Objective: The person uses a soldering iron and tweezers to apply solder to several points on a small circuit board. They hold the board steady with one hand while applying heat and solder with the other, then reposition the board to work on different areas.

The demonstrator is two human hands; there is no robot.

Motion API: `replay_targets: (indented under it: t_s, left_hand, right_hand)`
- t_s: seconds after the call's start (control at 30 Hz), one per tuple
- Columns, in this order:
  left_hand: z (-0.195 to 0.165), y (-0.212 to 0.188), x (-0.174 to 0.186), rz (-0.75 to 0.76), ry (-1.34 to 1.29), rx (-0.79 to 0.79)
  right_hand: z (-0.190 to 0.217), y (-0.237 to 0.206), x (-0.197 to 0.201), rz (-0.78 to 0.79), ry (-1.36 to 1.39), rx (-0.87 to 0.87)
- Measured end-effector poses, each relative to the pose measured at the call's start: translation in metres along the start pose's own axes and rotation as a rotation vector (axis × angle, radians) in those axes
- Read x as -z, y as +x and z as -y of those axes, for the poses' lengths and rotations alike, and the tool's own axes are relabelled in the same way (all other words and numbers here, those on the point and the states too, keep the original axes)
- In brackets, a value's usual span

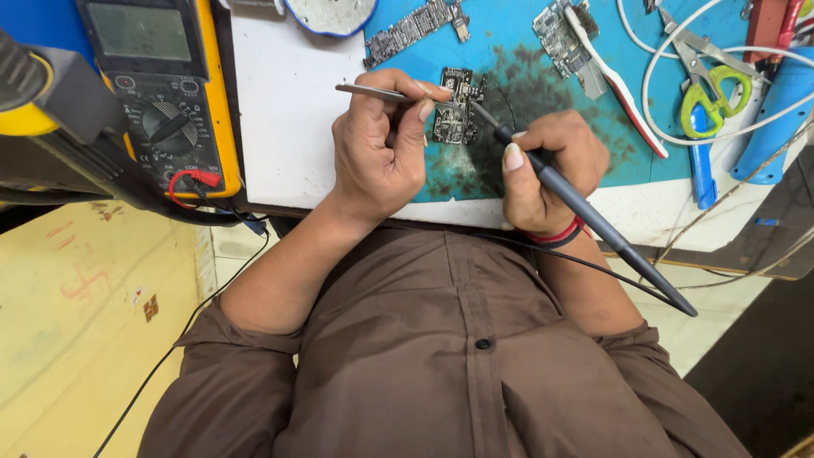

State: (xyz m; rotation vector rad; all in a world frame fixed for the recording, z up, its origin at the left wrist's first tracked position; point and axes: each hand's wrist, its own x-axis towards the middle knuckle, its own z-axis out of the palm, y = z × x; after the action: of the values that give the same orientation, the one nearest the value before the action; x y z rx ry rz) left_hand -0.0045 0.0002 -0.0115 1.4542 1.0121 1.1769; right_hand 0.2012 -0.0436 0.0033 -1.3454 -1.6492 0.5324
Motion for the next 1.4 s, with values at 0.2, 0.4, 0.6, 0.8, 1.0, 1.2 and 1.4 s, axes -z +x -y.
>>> replay_targets:
  t_s: [0.2,0.4,0.6,0.8,1.0,1.2,1.4]
  left_hand:
    - [-0.0012,0.0007,0.0,0.008,0.021,-0.034]
    - [-0.0004,0.0008,-0.0006,0.008,-0.002,-0.049]
    - [0.0006,0.0011,-0.0014,0.008,-0.025,-0.052]
    - [0.0005,0.0004,-0.0005,0.012,-0.011,-0.055]
    - [0.0003,0.0011,-0.0008,0.011,-0.019,-0.046]
    - [0.0001,0.0008,-0.0008,0.007,-0.007,-0.023]
    - [-0.0002,0.0008,-0.001,0.005,-0.005,-0.037]
  right_hand:
    - [0.0015,0.004,0.001,0.051,0.016,0.009]
    - [0.0007,0.0041,0.0005,0.049,0.015,0.014]
    - [0.0005,0.0042,0.0002,0.041,0.012,0.012]
    - [0.0011,0.0045,0.0003,0.045,0.016,0.019]
    - [0.0018,0.005,0.0003,0.042,0.016,0.013]
    - [0.0013,0.0055,0.0006,0.05,0.013,0.023]
    - [0.0008,0.0057,0.0,0.043,0.019,0.033]
